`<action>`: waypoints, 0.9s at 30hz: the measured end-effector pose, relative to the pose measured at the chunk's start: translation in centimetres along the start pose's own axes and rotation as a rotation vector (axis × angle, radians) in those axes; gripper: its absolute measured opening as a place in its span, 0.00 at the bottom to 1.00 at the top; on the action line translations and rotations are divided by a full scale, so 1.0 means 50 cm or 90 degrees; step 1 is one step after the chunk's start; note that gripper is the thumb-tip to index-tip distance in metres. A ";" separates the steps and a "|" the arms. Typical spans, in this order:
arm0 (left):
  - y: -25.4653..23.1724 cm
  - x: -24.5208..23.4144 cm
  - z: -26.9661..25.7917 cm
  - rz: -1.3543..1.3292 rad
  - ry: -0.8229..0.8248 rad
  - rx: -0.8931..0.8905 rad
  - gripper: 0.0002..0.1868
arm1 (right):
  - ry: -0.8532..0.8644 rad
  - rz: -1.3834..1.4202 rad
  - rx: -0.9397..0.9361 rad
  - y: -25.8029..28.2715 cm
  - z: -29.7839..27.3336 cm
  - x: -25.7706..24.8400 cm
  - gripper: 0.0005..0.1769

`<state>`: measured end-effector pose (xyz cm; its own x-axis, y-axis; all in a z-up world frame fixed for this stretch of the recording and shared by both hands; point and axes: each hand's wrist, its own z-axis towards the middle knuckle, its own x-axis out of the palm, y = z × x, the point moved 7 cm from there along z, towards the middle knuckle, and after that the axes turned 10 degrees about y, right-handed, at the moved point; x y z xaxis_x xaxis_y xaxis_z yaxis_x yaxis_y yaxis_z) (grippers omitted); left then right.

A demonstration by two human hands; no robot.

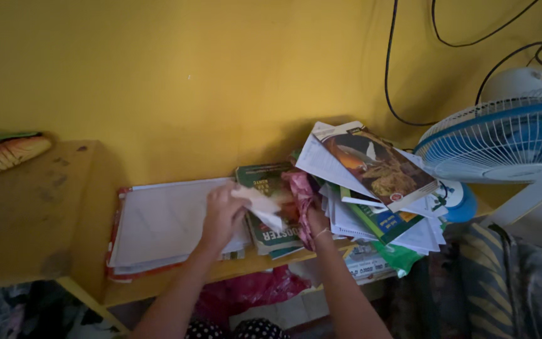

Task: The person cleans a cluttered desk by using a pink cloth to wipe down books and papers, moving them aside and returning them to their positions.

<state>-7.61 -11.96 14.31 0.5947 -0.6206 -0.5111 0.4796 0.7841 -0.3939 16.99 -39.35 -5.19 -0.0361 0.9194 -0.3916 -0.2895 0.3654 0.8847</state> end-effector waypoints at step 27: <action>0.087 0.166 -0.108 -0.112 -0.028 -0.173 0.14 | 0.219 -0.313 -0.199 0.416 -0.154 0.179 0.24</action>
<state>-4.06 -13.64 4.21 0.5477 -0.7425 -0.3856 0.3913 0.6347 -0.6664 3.29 -24.67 7.75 -0.1173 0.5388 -0.8342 -0.6108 0.6232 0.4884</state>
